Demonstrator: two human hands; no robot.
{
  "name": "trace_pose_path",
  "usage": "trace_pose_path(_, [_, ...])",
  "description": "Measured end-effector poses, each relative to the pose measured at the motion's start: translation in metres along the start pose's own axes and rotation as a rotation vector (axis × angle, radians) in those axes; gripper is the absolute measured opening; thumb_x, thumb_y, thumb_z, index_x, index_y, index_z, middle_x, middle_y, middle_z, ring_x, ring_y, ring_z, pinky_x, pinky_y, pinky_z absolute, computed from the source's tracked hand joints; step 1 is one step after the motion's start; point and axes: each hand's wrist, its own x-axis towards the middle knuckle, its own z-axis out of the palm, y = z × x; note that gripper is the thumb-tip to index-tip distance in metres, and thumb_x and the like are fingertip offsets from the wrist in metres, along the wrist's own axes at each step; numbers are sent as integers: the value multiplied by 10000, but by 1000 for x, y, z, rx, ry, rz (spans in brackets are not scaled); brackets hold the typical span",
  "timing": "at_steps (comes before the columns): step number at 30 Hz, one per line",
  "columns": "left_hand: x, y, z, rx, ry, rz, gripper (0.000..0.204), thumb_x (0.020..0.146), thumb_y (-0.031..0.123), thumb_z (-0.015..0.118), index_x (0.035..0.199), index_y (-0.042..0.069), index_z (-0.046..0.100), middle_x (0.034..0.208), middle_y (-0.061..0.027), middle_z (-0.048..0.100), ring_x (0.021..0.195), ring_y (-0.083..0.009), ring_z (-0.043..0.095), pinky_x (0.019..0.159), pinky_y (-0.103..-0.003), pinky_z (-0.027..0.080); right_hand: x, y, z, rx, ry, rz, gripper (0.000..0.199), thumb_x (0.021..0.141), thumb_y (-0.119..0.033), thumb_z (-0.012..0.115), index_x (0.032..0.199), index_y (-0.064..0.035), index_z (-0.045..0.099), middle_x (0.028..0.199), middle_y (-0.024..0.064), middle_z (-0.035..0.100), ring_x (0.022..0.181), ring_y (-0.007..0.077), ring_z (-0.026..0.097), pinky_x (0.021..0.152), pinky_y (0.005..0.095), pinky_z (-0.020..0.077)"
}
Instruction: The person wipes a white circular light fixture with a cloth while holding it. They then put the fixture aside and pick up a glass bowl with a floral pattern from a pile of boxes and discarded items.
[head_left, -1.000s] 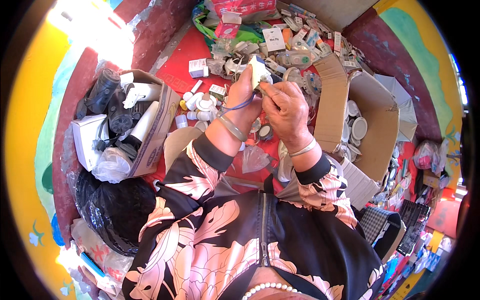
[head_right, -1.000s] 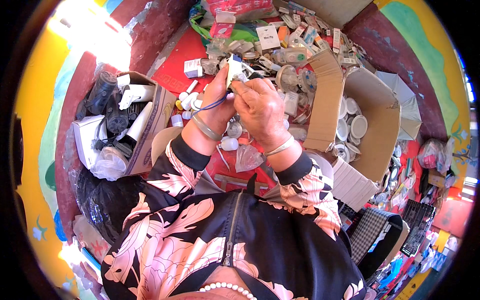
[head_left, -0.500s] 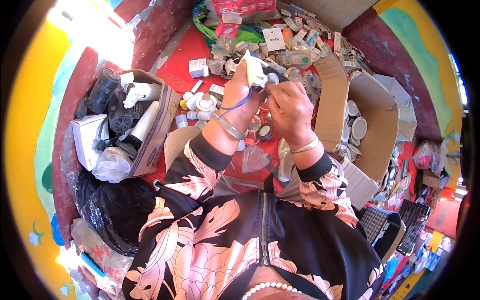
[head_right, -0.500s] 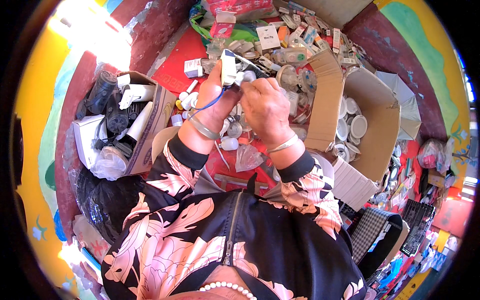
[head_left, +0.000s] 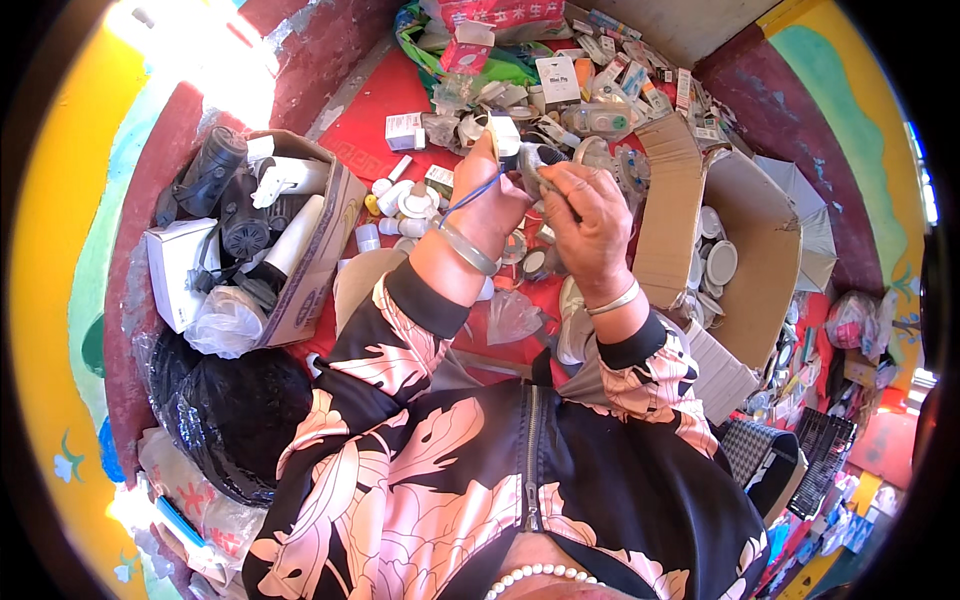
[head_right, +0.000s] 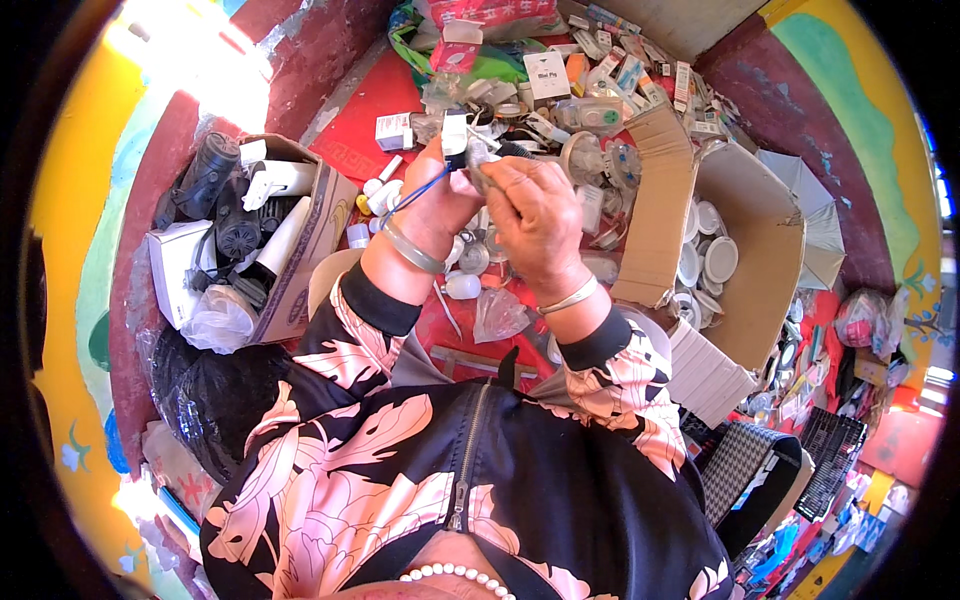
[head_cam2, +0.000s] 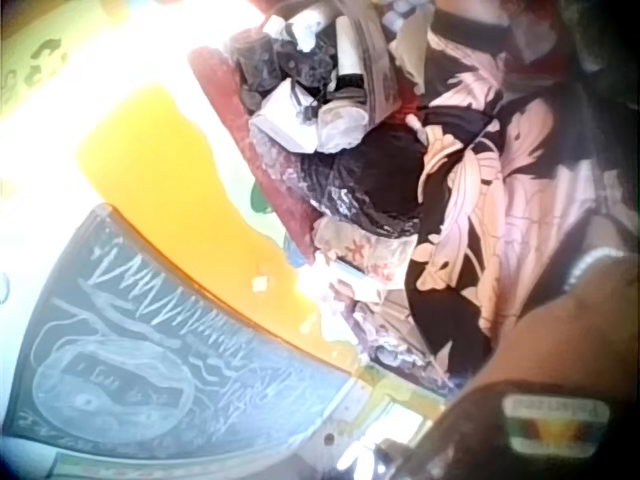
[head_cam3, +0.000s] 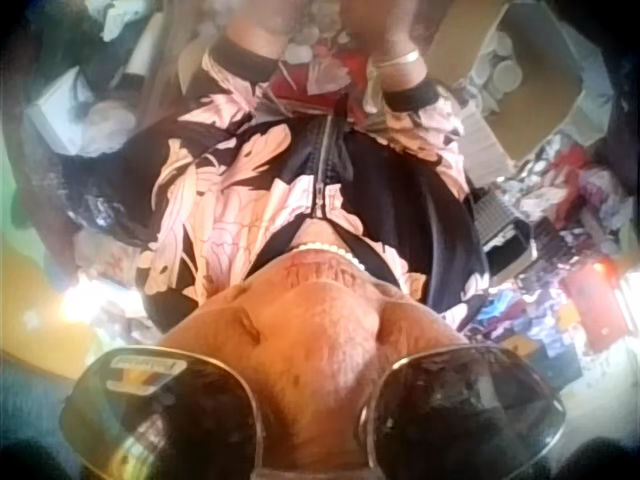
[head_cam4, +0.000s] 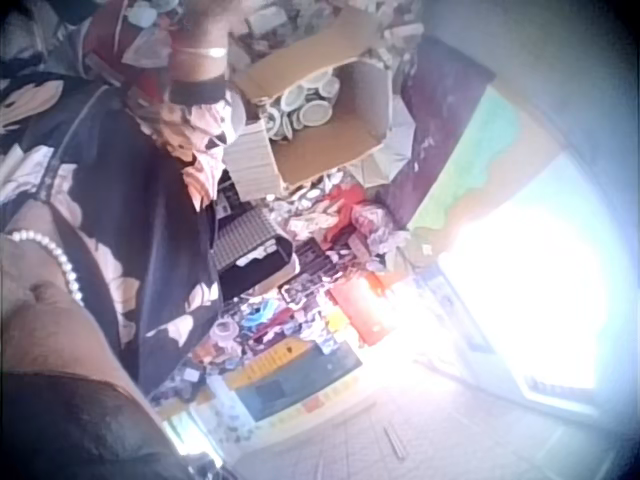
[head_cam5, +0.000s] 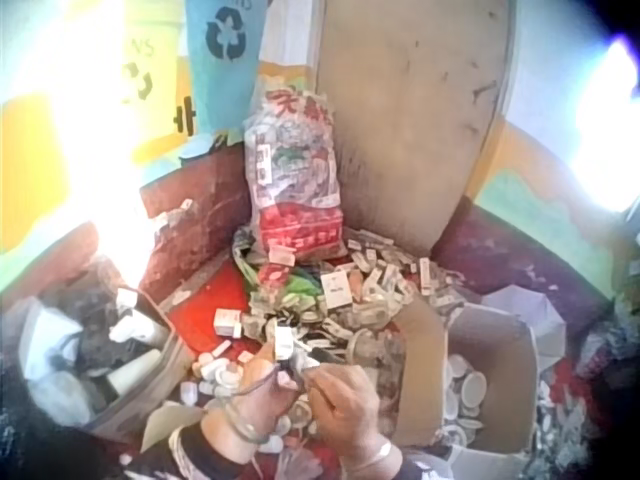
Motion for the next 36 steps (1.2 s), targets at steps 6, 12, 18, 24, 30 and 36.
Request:
trace_pose_path(6, [11, -20, -2, -412, -145, -82, 157, 821, 171, 592, 921, 59, 542, 822, -65, 628, 754, -208, 613, 692, -315, 492, 5, -4, 1, -109, -42, -92, 222, 676, 10, 641, 888, -56, 655, 891, 83, 626, 772, 264, 595, 683, 351, 490])
trace_pose_path(12, [-9, 21, 22, -600, -198, -134, 307, 906, 319, 511, 1107, 88, 547, 1040, -85, 594, 984, -239, 569, 895, -447, 438, 16, 57, -57, 280, 41, 560, 158, 759, 22, 493, 775, -8, 648, 698, -5, 600, 598, 58, 492, 537, 205, 387])
trace_pose_path(18, [-5, 45, 24, -649, -476, 60, 233, 916, 231, 522, 1101, 89, 525, 907, -10, 569, 831, -124, 552, 840, -337, 441, 9, 85, -102, 484, 18, 790, 164, 812, -94, 536, 747, -12, 663, 692, -33, 590, 651, 27, 473, 596, 195, 359])
trace_pose_path(24, [-12, 60, 11, -622, -441, 158, 308, 936, 372, 455, 873, 73, 495, 785, -30, 513, 826, -176, 548, 833, -362, 459, 15, 72, -98, 526, -55, 752, 234, 829, -223, 678, 915, -6, 655, 765, -41, 578, 705, 36, 501, 619, 195, 410])
trace_pose_path(30, [-9, 55, 10, -794, -326, 213, 315, 917, 340, 474, 858, 39, 541, 874, -82, 576, 963, -272, 557, 902, -427, 437, 7, 1, -55, -222, -98, 148, 598, 664, -352, 780, 1125, -71, 523, 849, 76, 566, 666, 205, 587, 583, 310, 479])
trace_pose_path(36, [3, 44, 12, -886, -165, 102, 246, 908, 270, 462, 846, 67, 588, 810, -90, 610, 932, -274, 577, 952, -481, 409, -1, 5, -24, -499, -182, 153, 411, 759, -222, 693, 1104, -89, 512, 890, 74, 558, 716, 268, 608, 585, 360, 483])
